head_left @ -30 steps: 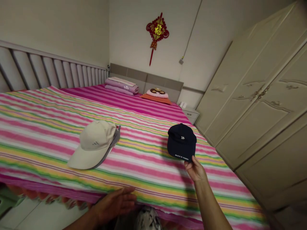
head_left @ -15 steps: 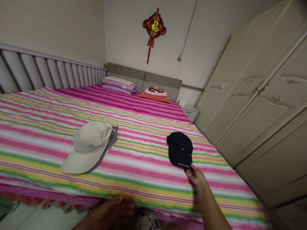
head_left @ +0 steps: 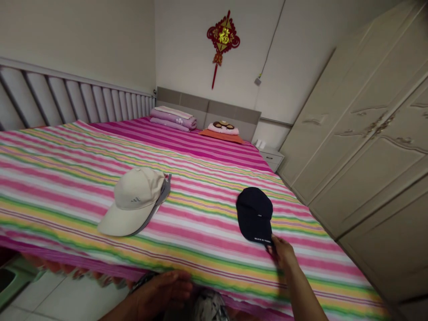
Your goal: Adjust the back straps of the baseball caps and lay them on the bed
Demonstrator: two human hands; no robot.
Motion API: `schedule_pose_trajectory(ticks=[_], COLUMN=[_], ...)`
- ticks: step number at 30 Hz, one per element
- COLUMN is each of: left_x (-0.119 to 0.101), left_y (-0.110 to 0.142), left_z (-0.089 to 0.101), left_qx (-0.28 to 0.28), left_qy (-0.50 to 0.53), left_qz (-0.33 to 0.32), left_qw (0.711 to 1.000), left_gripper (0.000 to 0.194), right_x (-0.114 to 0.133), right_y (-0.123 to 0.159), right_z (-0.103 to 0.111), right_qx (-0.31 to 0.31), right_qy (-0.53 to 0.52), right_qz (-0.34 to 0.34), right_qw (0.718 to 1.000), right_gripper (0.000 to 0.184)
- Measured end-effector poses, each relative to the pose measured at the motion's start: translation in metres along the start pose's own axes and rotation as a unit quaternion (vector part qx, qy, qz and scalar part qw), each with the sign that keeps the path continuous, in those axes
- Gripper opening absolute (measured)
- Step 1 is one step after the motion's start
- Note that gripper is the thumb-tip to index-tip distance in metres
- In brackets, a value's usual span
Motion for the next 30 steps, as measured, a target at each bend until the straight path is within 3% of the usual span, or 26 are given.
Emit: schedule_pose_trajectory(ticks=[3, 7, 10, 13, 20, 22, 25, 27, 29, 30], left_x=[-0.001, 0.000, 0.001, 0.002, 0.001, -0.003, -0.014, -0.025, -0.038, -0.045], left_y=[0.001, 0.001, 0.000, -0.001, 0.004, 0.006, 0.008, 0.013, 0.021, 0.027], left_z=[-0.001, -0.001, 0.000, 0.001, 0.000, -0.004, -0.006, 0.000, 0.009, 0.014], left_qx=[0.007, 0.007, 0.010, 0.017, 0.012, 0.004, -0.037, -0.097, -0.165, -0.192], left_qy=[-0.001, -0.004, -0.009, -0.014, -0.015, -0.010, 0.008, 0.027, 0.052, 0.065], left_qz=[-0.004, -0.002, 0.001, -0.002, -0.022, -0.031, -0.043, -0.053, -0.065, -0.073], left_qw=[1.000, 1.000, 1.000, 1.000, 1.000, 0.999, 0.998, 0.993, 0.983, 0.976], left_gripper=[0.032, 0.031, 0.030, 0.029, 0.029, 0.027, 0.023, 0.019, 0.014, 0.012], right_x=[0.014, 0.040, 0.053, 0.057, 0.062, 0.052, 0.013, -0.019, -0.059, -0.073], right_y=[0.009, 0.038, 0.065, 0.080, 0.107, 0.130, 0.172, 0.203, 0.232, 0.245], right_z=[0.010, 0.006, -0.024, -0.052, -0.064, -0.075, -0.104, -0.128, -0.155, -0.163], right_qx=[-0.052, -0.118, -0.105, -0.077, -0.073, -0.038, 0.078, 0.165, 0.299, 0.334], right_qy=[0.128, 0.268, 0.329, 0.363, 0.360, 0.332, 0.302, 0.319, 0.372, 0.382], right_qz=[0.024, 0.116, 0.223, 0.293, 0.366, 0.399, 0.419, 0.427, 0.403, 0.399], right_qw=[0.990, 0.949, 0.911, 0.881, 0.855, 0.854, 0.853, 0.830, 0.780, 0.764], right_gripper=[0.022, 0.040, 0.054, 0.055, 0.050, 0.043, 0.028, 0.024, 0.022, 0.019])
Point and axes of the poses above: each hand's wrist, its own y-axis away from the middle knuckle, its own z-axis out of the back of the hand, x = y × z, the point moved 8 cm from there along -y, towards the middle knuckle
